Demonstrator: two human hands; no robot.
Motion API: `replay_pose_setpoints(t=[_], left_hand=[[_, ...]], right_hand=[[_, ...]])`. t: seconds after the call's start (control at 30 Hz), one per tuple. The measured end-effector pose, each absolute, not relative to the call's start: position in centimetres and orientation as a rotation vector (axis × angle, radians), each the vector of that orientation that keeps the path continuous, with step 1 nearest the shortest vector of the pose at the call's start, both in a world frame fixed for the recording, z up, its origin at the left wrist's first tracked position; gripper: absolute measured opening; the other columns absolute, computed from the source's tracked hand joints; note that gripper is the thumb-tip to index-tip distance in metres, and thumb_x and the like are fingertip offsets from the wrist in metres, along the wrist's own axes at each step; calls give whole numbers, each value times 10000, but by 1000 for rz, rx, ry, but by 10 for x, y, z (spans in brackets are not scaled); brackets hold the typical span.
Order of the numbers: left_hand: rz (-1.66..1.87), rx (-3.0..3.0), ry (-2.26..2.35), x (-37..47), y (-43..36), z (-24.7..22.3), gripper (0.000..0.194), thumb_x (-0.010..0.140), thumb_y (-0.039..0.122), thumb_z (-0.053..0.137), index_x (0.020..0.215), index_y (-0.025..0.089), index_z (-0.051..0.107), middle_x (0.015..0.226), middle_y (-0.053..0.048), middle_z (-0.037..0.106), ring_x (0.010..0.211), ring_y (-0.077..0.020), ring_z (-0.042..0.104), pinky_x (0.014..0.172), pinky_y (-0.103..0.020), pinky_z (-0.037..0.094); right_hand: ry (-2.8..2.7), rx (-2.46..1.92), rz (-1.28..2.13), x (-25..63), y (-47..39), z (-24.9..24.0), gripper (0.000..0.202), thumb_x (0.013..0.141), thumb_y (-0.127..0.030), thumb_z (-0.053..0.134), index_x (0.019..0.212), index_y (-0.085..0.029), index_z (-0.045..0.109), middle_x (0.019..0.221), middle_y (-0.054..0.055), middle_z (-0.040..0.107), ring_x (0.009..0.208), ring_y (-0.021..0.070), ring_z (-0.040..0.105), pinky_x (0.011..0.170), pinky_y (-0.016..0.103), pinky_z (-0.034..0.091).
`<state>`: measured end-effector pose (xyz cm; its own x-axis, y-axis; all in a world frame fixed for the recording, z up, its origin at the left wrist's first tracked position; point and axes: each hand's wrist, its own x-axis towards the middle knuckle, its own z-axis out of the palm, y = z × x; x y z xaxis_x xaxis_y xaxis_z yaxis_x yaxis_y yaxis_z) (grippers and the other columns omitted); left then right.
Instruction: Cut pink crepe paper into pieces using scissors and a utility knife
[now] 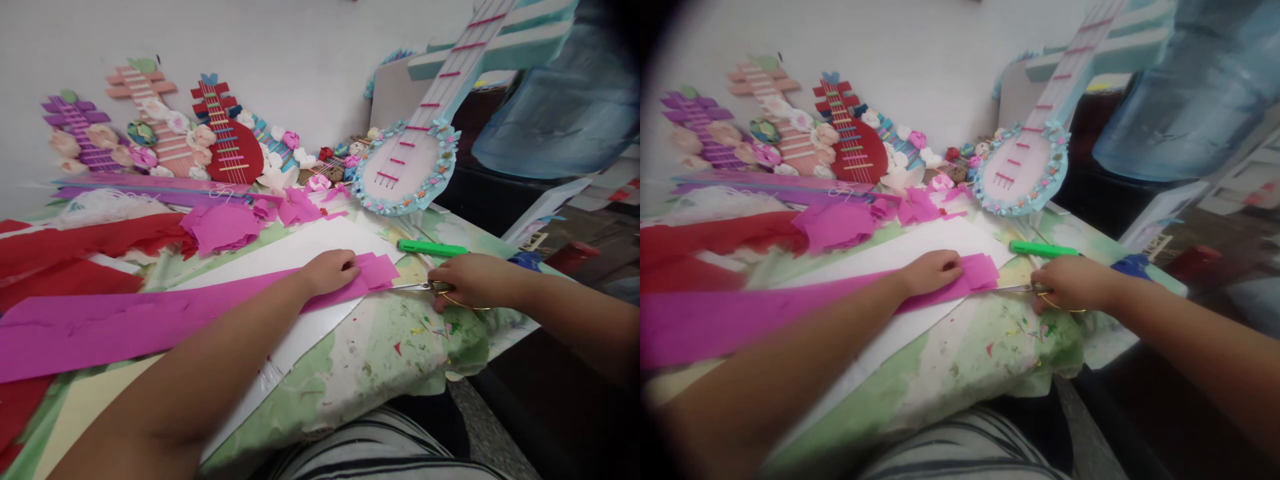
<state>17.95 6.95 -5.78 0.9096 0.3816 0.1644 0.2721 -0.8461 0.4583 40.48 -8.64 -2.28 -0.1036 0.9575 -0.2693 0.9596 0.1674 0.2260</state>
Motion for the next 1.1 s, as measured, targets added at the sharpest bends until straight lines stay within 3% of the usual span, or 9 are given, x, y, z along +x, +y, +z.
replay_pose_setpoints(t=[0.4, 0.9, 1.1], left_hand=[[340, 2618, 486, 179, 71, -57, 166, 787, 323, 400, 742, 189, 486, 748, 0, 537, 682, -143, 473, 607, -257, 358], [336, 2649, 488, 180, 70, -57, 164, 786, 313, 403, 722, 184, 483, 739, 0, 534, 679, -141, 469, 611, -258, 356], [325, 2638, 494, 180, 69, -55, 165, 784, 314, 405, 704, 185, 470, 718, 2, 522, 661, -138, 460, 594, -255, 349]], right_hand=[[2197, 1858, -134, 402, -91, -17, 336, 736, -505, 476, 732, -184, 577, 640, 50, 547, 599, 166, 507, 519, 263, 308], [2166, 1948, -201, 394, -91, -18, 409, 689, -582, 481, 738, -181, 544, 650, 36, 545, 566, 147, 465, 501, 251, 277], [2173, 1956, -145, 390, -91, -20, 368, 680, -547, 516, 705, -183, 559, 649, 40, 550, 574, 146, 458, 494, 257, 256]])
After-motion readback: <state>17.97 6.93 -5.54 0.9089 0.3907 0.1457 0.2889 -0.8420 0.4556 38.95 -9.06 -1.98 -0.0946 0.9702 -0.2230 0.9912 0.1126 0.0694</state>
